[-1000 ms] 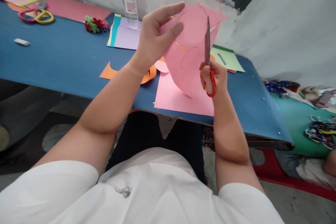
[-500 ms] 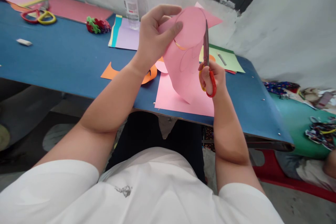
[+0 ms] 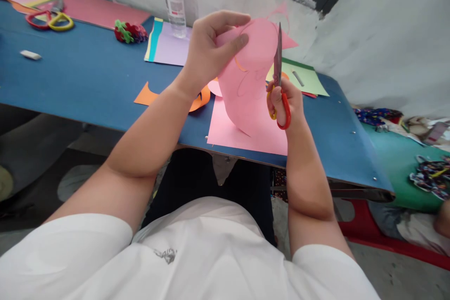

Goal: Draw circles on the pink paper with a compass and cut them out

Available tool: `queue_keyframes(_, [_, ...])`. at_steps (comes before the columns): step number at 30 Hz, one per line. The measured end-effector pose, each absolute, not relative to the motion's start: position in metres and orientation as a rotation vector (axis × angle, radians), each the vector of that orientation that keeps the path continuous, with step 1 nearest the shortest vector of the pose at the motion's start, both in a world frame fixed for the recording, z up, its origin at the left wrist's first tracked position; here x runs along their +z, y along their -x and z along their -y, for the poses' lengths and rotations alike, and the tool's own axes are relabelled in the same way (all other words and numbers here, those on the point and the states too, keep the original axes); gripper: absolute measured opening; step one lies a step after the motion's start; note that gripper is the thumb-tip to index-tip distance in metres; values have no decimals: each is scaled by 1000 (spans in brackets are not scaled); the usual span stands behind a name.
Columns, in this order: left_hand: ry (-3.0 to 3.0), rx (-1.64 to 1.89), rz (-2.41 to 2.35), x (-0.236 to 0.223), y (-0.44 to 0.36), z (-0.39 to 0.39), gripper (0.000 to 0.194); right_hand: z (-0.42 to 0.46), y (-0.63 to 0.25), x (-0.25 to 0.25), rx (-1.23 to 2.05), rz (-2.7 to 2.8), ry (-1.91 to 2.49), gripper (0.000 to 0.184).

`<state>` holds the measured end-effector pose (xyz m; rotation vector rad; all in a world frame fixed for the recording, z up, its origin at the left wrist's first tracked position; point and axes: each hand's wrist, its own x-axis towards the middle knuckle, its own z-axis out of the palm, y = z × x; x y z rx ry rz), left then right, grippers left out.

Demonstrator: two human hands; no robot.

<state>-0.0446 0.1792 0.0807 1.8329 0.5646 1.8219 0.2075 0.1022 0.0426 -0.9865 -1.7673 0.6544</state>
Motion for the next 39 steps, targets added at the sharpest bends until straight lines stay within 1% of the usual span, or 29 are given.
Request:
queue_keyframes(3, [-1882, 1819, -476, 73, 52, -201, 26, -103, -209, 42, 636, 1773, 1000, 75])
queue_keyframes(4, [-1936, 1790, -426, 69, 55, -212, 34, -103, -209, 42, 632, 1773, 1001, 75])
queue_keyframes(6, [-2093, 1720, -282, 61, 62, -237, 58, -102, -209, 43, 622, 1771, 992, 74])
queue_keyframes(7, [-2142, 1704, -247, 58, 65, -248, 67, -102, -210, 43, 616, 1770, 985, 74])
queue_keyframes(8, [-2184, 1694, -199, 55, 68, -257, 70, -102, -210, 43, 614, 1773, 979, 73])
queue_keyframes(9, [-2200, 1691, -172, 53, 69, -263, 68, -102, -210, 43, 615, 1776, 977, 73])
queue_keyframes(11, [-2170, 1721, -183, 51, 69, -265, 53, -103, -211, 41, 615, 1775, 973, 72])
queue_keyframes(14, [-2154, 1765, -181, 52, 66, -256, 47, -106, -212, 38, 605, 1768, 966, 73])
queue_keyframes(20, [-2163, 1731, -213, 55, 69, -257, 54, -112, -214, 34, 569, 1766, 974, 74])
queue_keyframes(25, [-2204, 1667, -215, 53, 73, -273, 75, -114, -215, 32, 566, 1773, 930, 73])
queue_keyframes(26, [-2190, 1668, -242, 53, 72, -273, 73, -114, -215, 31, 564, 1771, 921, 72])
queue_keyframes(30, [-2067, 1752, -354, 53, 65, -258, 43, -114, -215, 31, 567, 1765, 917, 72])
queue_keyframes(32, [-2056, 1785, -337, 53, 63, -252, 39, -111, -213, 34, 567, 1761, 939, 74])
queue_keyframes(33, [-2071, 1788, -319, 53, 63, -251, 42, -109, -212, 36, 568, 1760, 951, 75])
queue_keyframes(37, [-2189, 1726, -253, 52, 70, -259, 70, -101, -208, 43, 587, 1769, 954, 75])
queue_keyframes(39, [-2205, 1696, -264, 52, 72, -265, 75, -100, -208, 44, 593, 1767, 941, 75])
